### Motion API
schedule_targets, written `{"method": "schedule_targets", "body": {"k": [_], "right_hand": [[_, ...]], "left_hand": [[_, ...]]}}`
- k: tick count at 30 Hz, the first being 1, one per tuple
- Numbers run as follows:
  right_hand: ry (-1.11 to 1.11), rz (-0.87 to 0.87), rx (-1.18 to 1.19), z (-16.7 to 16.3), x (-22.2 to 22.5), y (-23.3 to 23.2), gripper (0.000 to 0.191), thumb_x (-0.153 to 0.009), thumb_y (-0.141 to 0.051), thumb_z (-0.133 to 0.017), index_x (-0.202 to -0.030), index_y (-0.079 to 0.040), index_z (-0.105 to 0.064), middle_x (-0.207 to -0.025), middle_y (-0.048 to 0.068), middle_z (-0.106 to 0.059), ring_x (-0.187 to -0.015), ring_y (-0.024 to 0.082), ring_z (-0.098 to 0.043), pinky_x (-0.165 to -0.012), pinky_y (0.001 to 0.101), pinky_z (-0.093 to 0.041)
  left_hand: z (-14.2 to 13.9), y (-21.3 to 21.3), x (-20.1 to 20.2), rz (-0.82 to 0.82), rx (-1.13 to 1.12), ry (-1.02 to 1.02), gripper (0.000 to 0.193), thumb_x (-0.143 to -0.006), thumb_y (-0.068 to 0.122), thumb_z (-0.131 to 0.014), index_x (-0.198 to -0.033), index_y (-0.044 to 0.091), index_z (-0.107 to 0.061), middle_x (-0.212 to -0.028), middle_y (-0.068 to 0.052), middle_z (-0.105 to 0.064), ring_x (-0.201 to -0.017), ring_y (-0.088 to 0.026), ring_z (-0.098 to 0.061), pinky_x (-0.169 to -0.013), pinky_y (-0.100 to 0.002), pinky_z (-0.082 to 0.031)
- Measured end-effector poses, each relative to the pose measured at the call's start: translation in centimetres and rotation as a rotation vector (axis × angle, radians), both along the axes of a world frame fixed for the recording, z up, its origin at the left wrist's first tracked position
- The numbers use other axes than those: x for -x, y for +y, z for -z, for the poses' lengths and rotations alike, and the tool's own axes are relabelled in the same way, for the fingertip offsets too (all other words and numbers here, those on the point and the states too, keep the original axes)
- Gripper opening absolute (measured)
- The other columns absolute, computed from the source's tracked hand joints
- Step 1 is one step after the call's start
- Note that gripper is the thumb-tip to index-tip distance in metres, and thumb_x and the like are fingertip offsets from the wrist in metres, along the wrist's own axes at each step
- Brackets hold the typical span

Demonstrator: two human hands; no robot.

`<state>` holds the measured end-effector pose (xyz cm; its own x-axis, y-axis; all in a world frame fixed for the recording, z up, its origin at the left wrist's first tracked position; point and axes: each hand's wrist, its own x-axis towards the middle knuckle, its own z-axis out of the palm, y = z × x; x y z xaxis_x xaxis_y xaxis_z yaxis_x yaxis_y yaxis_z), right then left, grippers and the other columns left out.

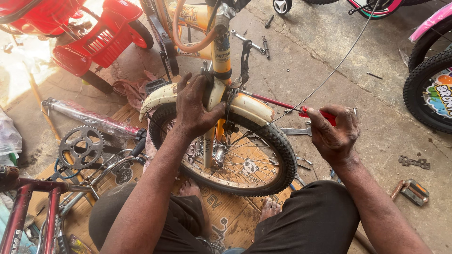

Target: The person repairs a bicycle by adjusting the handlebars and front wheel using various tools. They use a wrench to tighten bolts on the handlebars and a screwdriver to adjust the brake cable near the front wheel.

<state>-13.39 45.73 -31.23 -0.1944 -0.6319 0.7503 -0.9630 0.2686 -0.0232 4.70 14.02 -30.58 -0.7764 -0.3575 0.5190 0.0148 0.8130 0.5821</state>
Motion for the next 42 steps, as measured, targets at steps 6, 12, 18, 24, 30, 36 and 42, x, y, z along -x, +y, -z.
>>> {"method": "schedule_targets", "body": {"k": [6,12,18,24,30,36,42], "right_hand": [[0.002,0.007,-0.002,-0.2,-0.1,0.0,0.040,-0.094,0.000,-0.084,-0.127,-0.021,-0.073,-0.104,0.006,-0.061,-0.090,0.021,-0.061,-0.073,0.0378,-0.051],[0.247,0.038,-0.005,0.4,1.5,0.1,0.046,-0.097,-0.007,-0.085,-0.135,-0.027,-0.068,-0.105,0.004,-0.062,-0.088,0.017,-0.060,-0.074,0.0357,-0.053],[0.519,0.091,-0.028,-0.1,4.3,-0.4,0.037,-0.099,-0.030,-0.075,-0.136,-0.028,-0.071,-0.092,0.003,-0.061,-0.074,0.014,-0.055,-0.061,0.0301,-0.046],[-1.255,0.280,-0.726,-5.7,7.0,-1.2,0.043,-0.089,-0.043,-0.068,-0.122,-0.018,-0.076,-0.090,0.007,-0.080,-0.068,0.018,-0.063,-0.055,0.0349,-0.053],[-0.368,-0.195,-0.541,-6.7,6.1,-0.5,0.050,-0.089,-0.051,-0.069,-0.117,-0.010,-0.070,-0.085,0.004,-0.072,-0.072,0.013,-0.068,-0.064,0.0307,-0.058],[-0.152,0.145,-0.688,-5.2,5.6,-2.0,0.037,-0.095,-0.055,-0.068,-0.098,-0.019,-0.075,-0.075,0.001,-0.072,-0.060,0.012,-0.064,-0.049,0.0351,-0.049],[-1.115,0.082,-0.889,-6.9,7.6,-3.2,0.030,-0.087,-0.045,-0.071,-0.107,-0.023,-0.075,-0.074,-0.001,-0.074,-0.062,0.006,-0.068,-0.054,0.0250,-0.059]], "left_hand": [[0.1,0.0,-0.1,0.006,-0.010,0.004,0.045,-0.076,0.029,-0.072,-0.112,0.006,-0.058,-0.092,-0.010,-0.062,-0.095,-0.029,-0.068,-0.122,-0.056,-0.027],[0.1,0.0,-0.1,-0.003,0.012,0.020,0.044,-0.076,0.028,-0.072,-0.112,0.006,-0.057,-0.094,-0.011,-0.063,-0.097,-0.030,-0.068,-0.122,-0.055,-0.027],[0.0,0.2,0.2,0.005,-0.030,0.034,0.045,-0.074,0.023,-0.069,-0.114,0.004,-0.060,-0.094,-0.011,-0.065,-0.096,-0.029,-0.068,-0.122,-0.054,-0.030],[-0.2,0.3,0.1,0.015,-0.046,0.069,0.050,-0.074,0.021,-0.068,-0.119,0.000,-0.062,-0.097,-0.012,-0.068,-0.099,-0.030,-0.069,-0.120,-0.051,-0.033],[0.3,0.2,0.0,0.025,-0.034,0.108,0.054,-0.075,0.022,-0.070,-0.124,0.001,-0.063,-0.104,-0.013,-0.072,-0.104,-0.030,-0.069,-0.118,-0.050,-0.034],[1.2,0.3,0.7,-0.005,-0.031,0.126,0.052,-0.074,0.022,-0.069,-0.123,0.005,-0.064,-0.105,-0.012,-0.072,-0.101,-0.027,-0.068,-0.117,-0.047,-0.041],[0.8,0.2,0.4,-0.002,-0.038,0.135,0.054,-0.074,0.022,-0.067,-0.125,0.004,-0.064,-0.101,-0.011,-0.069,-0.101,-0.030,-0.065,-0.103,-0.045,-0.047]]}}
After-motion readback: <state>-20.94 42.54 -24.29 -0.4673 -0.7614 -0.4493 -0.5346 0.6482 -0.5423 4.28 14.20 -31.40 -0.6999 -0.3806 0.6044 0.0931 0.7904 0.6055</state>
